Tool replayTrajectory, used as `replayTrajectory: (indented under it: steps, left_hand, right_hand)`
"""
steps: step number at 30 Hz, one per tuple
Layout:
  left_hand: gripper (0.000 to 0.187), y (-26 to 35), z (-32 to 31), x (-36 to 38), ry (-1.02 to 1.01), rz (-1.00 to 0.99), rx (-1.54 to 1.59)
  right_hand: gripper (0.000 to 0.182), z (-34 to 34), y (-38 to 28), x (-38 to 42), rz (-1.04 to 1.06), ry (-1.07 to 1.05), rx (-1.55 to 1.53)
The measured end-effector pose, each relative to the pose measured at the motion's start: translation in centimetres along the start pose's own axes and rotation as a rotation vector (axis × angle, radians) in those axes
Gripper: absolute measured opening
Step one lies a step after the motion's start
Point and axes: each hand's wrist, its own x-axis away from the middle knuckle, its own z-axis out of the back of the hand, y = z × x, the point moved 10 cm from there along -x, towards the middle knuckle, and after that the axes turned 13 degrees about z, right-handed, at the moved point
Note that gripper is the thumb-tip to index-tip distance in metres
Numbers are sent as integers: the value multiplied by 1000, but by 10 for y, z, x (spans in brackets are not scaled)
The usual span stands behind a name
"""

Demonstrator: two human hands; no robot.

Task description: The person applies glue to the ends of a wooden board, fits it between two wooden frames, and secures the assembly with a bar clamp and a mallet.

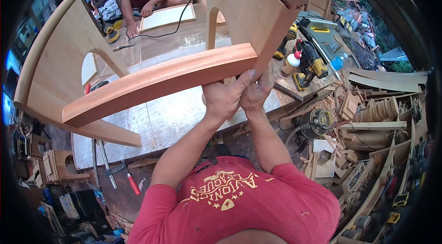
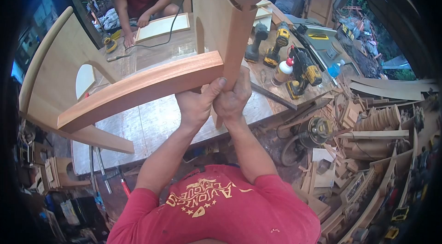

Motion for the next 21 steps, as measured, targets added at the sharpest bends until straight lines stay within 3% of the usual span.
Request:
replayTrajectory:
  steps: [5, 9, 14, 21]
  left_hand:
    - [42, -17, -8, -3, -73, 29, -62]
    - [44, -19, -16, -7, -108, -8, -199]
    - [45, -23, -16, -7, -131, 37, -143]
    - [43, -19, -10, -5, -121, 7, -66]
  right_hand:
    - [26, -2, 4, 4, -13, -16, -8]
    - [24, -7, 29, 22, -172, 37, -188]
    - [25, -4, 12, 13, -25, -35, -8]
    - [28, -5, 10, 17, -44, -28, 1]
